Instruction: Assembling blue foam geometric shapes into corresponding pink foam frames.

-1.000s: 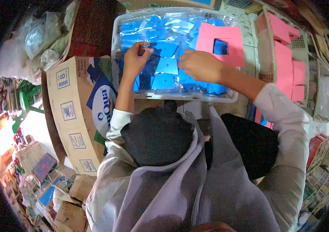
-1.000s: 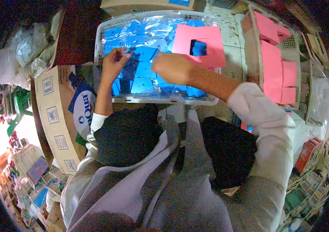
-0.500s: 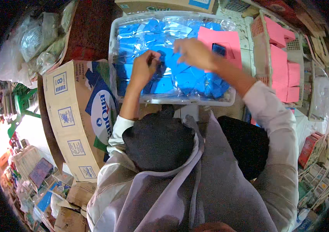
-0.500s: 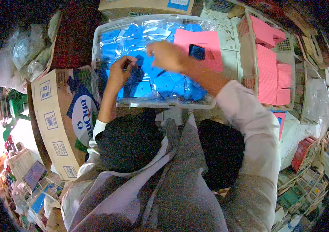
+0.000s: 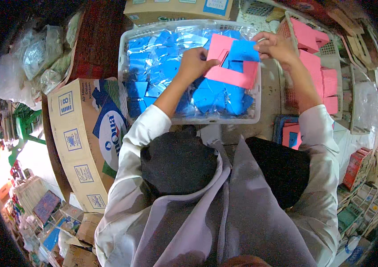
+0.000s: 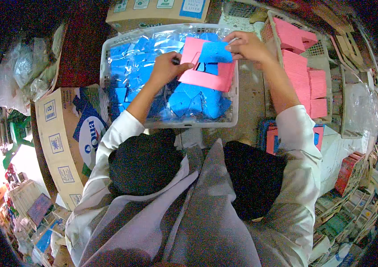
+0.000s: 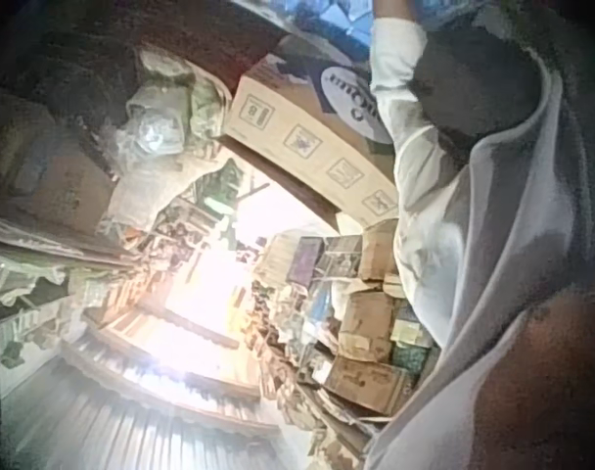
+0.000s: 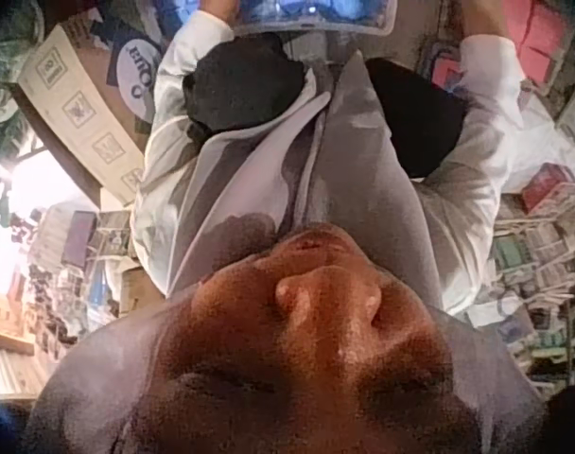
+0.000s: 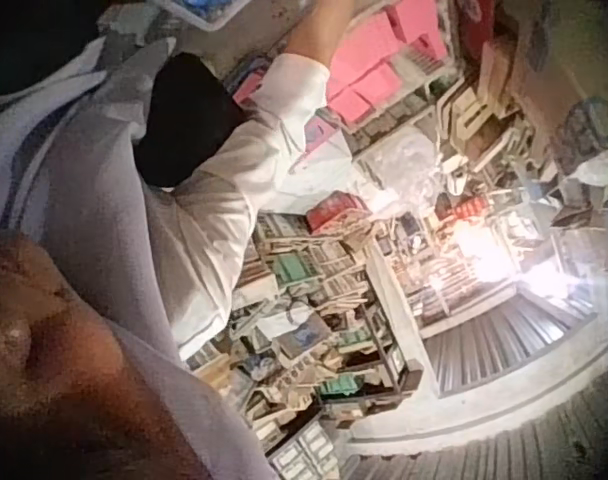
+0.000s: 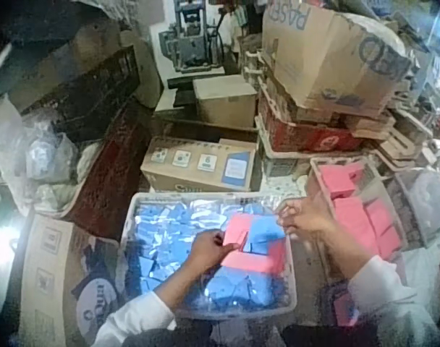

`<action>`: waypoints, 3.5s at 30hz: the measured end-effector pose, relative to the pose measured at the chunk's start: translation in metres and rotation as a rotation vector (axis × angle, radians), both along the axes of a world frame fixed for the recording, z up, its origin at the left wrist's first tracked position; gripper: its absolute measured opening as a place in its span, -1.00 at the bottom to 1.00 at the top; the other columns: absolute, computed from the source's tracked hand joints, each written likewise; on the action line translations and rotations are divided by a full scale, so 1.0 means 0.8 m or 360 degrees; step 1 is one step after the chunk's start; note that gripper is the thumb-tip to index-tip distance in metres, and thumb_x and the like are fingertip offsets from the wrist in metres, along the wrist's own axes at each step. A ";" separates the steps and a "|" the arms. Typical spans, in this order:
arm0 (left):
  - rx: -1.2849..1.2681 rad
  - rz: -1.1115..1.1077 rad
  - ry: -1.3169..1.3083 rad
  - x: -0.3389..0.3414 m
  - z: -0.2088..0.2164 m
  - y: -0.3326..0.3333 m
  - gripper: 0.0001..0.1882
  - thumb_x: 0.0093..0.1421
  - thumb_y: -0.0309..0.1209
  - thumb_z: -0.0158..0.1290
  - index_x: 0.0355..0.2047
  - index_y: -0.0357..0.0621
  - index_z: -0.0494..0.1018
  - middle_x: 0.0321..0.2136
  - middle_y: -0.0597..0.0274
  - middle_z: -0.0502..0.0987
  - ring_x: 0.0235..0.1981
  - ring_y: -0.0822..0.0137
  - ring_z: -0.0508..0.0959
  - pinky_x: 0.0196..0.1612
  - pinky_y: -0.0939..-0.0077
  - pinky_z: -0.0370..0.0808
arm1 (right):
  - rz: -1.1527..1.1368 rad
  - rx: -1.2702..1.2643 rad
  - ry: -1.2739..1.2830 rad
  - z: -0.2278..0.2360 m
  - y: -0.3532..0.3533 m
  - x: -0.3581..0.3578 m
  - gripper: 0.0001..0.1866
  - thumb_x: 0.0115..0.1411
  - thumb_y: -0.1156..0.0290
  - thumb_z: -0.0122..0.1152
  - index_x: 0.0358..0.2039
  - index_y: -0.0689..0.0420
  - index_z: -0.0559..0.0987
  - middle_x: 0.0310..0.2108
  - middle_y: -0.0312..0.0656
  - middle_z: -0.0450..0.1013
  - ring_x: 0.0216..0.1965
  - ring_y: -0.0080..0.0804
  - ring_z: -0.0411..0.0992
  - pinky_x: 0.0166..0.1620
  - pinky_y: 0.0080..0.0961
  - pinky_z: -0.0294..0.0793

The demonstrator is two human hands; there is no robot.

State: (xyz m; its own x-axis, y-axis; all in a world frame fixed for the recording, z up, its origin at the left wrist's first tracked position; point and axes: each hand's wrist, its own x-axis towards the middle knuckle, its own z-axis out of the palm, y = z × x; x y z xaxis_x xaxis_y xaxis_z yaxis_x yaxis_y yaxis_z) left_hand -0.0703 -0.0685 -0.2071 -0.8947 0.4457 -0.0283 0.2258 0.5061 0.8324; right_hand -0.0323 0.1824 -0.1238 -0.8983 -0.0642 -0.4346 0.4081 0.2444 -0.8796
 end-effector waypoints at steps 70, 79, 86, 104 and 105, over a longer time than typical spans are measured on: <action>-0.0216 -0.0058 0.0180 -0.023 -0.002 0.029 -0.30 -0.40 0.11 0.25 -0.44 -0.29 0.43 -0.57 0.02 0.50 -0.54 0.13 0.52 -0.45 0.37 0.44 | 0.0316 0.0859 0.0146 0.068 0.062 0.113 -0.60 -0.08 0.47 0.16 -0.16 0.14 0.35 -0.34 -0.31 0.37 -0.34 -0.55 0.36 -0.38 -0.61 0.39; 0.0329 -0.0120 -0.0248 -0.092 0.015 -0.004 -0.48 -0.30 -0.22 0.29 -0.34 -0.28 0.43 -0.52 0.10 0.53 -0.52 0.30 0.54 -0.45 0.47 0.46 | 0.1615 0.0885 0.0880 -0.069 -0.240 0.029 -0.69 -0.14 0.35 0.21 -0.37 0.25 0.46 -0.33 -0.03 0.37 -0.25 -0.11 0.36 -0.22 -0.25 0.37; 0.0741 -0.0096 -0.0930 -0.080 0.007 -0.032 -0.59 -0.11 -0.54 0.17 -0.20 -0.28 0.35 -0.44 0.16 0.52 -0.49 0.45 0.51 -0.39 0.61 0.46 | 0.1343 0.1172 0.1100 -0.099 -0.286 0.065 -0.66 -0.21 0.45 0.21 -0.34 0.28 0.47 -0.26 0.00 0.34 -0.16 -0.07 0.32 -0.27 -0.26 0.48; 0.0820 -0.0058 -0.1364 -0.029 -0.014 -0.032 -0.72 0.03 -0.46 0.07 -0.21 -0.18 0.39 -0.37 0.30 0.51 -0.43 0.51 0.50 -0.40 0.63 0.44 | 0.0359 0.0341 0.0719 -0.081 -0.068 -0.050 -0.68 -0.13 0.65 0.09 -0.28 0.17 0.44 -0.40 -0.26 0.38 -0.38 -0.49 0.34 -0.30 -0.56 0.34; 0.0817 -0.0065 -0.1360 -0.027 -0.014 -0.031 -0.72 0.03 -0.46 0.07 -0.21 -0.18 0.39 -0.37 0.30 0.51 -0.43 0.51 0.50 -0.40 0.63 0.44 | 0.0342 0.0560 0.0878 -0.080 -0.072 -0.050 -0.70 -0.14 0.65 0.11 -0.30 0.18 0.47 -0.42 -0.24 0.37 -0.39 -0.46 0.34 -0.30 -0.54 0.34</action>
